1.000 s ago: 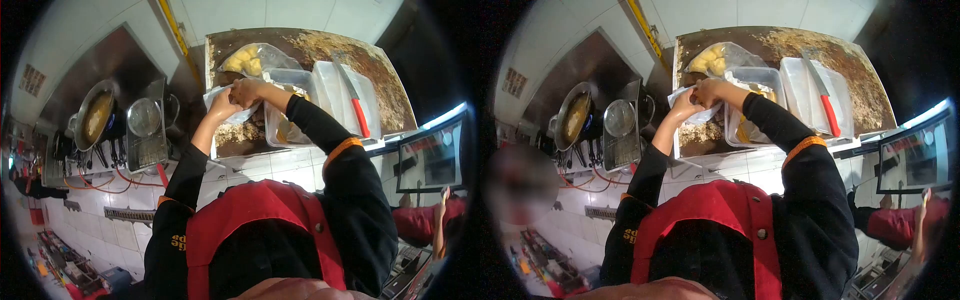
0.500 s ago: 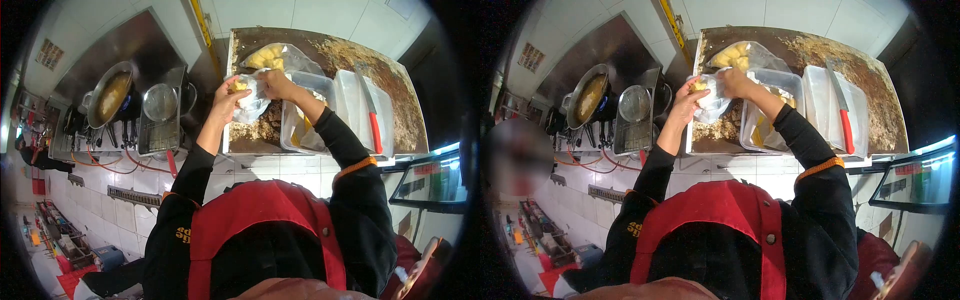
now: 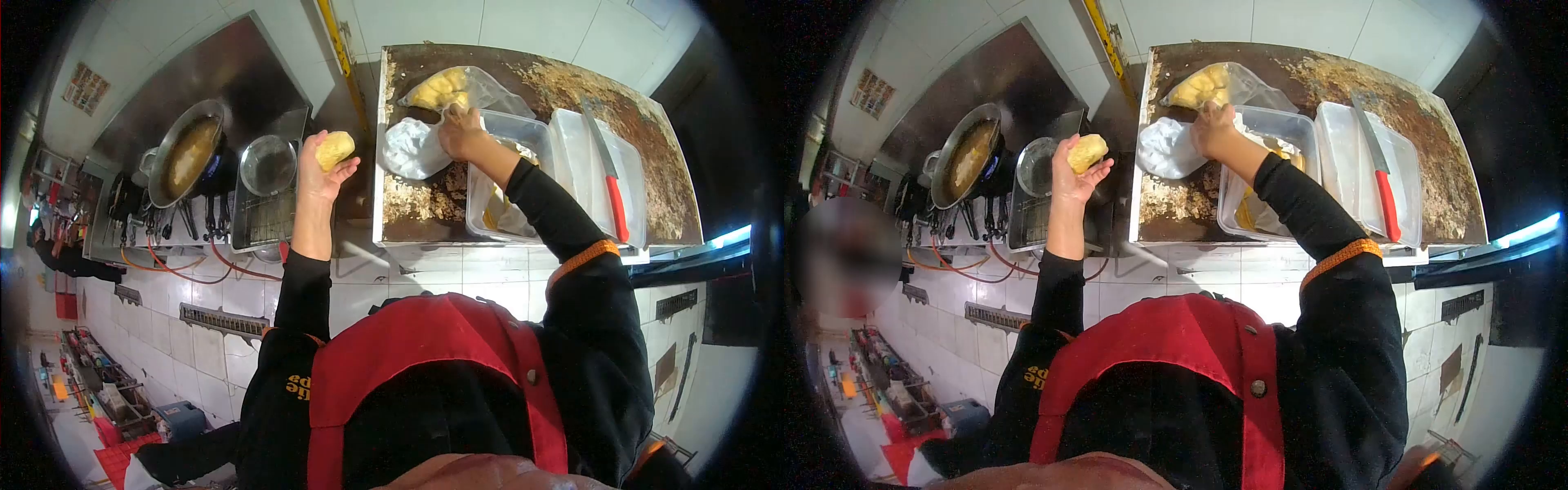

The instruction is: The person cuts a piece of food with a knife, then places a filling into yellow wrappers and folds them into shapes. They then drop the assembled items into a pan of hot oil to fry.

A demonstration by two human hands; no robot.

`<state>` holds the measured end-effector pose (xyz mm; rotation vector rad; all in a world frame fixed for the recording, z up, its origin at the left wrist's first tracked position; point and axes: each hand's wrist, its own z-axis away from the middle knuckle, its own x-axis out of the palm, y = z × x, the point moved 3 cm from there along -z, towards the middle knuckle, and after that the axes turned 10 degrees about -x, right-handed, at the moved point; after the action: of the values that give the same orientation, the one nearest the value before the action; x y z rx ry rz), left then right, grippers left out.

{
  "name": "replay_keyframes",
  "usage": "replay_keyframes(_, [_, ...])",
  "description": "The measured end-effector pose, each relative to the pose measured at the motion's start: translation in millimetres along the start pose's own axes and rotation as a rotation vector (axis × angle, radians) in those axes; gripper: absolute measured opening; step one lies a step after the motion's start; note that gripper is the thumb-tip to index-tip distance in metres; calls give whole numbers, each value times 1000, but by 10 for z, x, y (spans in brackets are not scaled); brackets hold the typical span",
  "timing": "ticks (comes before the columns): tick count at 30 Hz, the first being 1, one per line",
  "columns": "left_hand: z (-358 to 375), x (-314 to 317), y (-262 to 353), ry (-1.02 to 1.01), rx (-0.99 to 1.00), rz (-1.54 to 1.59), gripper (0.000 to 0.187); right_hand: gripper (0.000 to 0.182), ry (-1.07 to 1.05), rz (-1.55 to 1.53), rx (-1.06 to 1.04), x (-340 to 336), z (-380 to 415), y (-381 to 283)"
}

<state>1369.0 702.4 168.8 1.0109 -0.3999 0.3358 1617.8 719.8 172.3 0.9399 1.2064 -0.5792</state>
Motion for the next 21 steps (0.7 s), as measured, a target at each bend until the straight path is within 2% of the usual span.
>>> replay_keyframes(1, [-8,20,8,-124,20,69,37,23,0,3,5,-59,-51,68])
replay_keyframes(3, [-44,148,-14,-162,48,107,37,25,-287,-152,-275,-175,-136,144])
replay_keyframes(4, [-87,239,-29,-219,82,118,37,34,-92,-346,-180,-270,-100,245])
replay_keyframes(5, [-114,335,-42,-276,116,129,37,34,-93,-344,-173,-391,-22,298])
replay_keyframes(7, [-165,526,-114,-370,97,106,38,34,207,-597,-172,-718,151,458])
replay_keyframes(8, [-220,612,-189,-413,59,73,39,34,207,-592,-157,-784,242,526])
replay_keyframes(10, [-387,739,-362,-430,-51,-63,43,34,380,-920,20,-857,449,719])
replay_keyframes(11, [-423,778,-462,-325,-35,-115,39,34,381,-915,37,-842,554,788])
replay_keyframes(13, [-654,773,-710,-302,-35,-158,36,27,724,-786,137,-865,864,1000])
replay_keyframes(14, [-701,780,-787,-268,-95,-175,27,27,723,-777,154,-851,1036,1086])
replay_keyframes(17, [-719,840,-819,-268,-79,-138,30,33,521,-383,414,-681,1705,1298])
replay_keyframes(20, [-526,987,-659,-195,110,-101,43,47,364,-133,640,-366,2318,1239])
replay_keyframes(21, [-448,1040,-575,-191,166,-117,49,47,362,-131,644,-279,2456,1208])
